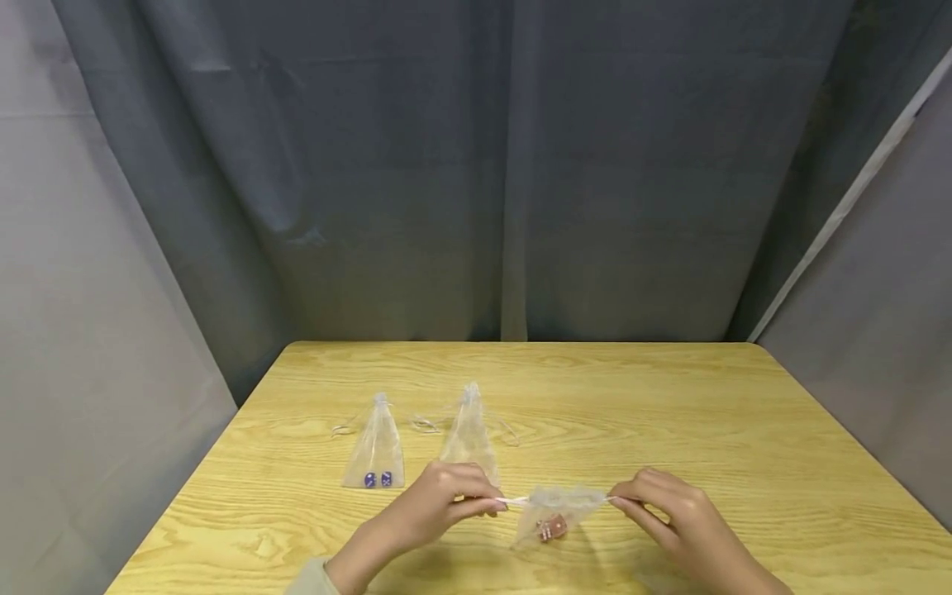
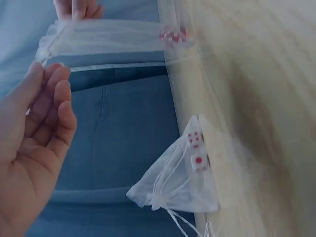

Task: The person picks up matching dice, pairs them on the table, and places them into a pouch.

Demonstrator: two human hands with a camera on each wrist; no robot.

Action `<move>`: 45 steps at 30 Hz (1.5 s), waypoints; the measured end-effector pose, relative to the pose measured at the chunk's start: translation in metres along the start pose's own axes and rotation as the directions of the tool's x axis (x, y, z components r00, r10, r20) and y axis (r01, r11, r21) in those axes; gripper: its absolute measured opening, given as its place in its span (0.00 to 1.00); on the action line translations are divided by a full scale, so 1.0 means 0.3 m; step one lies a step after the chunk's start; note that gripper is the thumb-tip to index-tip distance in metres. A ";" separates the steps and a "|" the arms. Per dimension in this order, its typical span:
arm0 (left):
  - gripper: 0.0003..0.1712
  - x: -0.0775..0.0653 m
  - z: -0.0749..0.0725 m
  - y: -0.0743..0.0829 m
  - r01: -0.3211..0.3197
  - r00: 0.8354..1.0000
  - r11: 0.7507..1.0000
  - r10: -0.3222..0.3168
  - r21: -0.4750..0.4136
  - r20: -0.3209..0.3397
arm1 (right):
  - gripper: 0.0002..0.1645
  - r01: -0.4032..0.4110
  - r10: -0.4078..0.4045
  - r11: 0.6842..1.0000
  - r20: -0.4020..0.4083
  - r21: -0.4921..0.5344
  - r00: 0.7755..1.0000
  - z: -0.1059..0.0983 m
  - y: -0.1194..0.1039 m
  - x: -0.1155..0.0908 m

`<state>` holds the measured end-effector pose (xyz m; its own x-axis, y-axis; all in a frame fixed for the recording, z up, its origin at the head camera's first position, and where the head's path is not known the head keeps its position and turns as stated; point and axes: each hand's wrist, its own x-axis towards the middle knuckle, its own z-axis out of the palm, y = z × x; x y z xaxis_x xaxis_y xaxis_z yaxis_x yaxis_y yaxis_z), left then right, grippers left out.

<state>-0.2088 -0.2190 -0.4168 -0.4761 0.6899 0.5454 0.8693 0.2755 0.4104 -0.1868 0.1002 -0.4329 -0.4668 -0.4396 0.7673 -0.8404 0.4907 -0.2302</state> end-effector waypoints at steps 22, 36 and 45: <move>0.10 -0.018 -0.048 -0.093 0.015 0.999 0.991 -0.008 0.134 -0.054 | 0.04 0.003 -0.014 0.995 -0.117 -0.097 0.993 -0.078 0.031 -0.043; 0.11 0.144 -0.052 -0.121 0.061 0.991 0.947 -0.095 0.315 0.093 | 0.16 -0.125 0.094 0.968 -0.149 -0.219 0.984 -0.117 0.109 0.027; 0.10 0.208 -0.029 -0.149 0.148 0.962 0.902 -0.226 0.405 0.153 | 0.12 -0.203 0.198 0.921 -0.050 -0.332 0.979 -0.078 0.182 0.034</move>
<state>-0.2785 -0.1942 -0.3947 -0.6342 0.7038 0.3201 0.7679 0.6217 0.1543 -0.2308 0.1401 -0.4236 -0.6096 -0.2956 0.7356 -0.5881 0.7908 -0.1696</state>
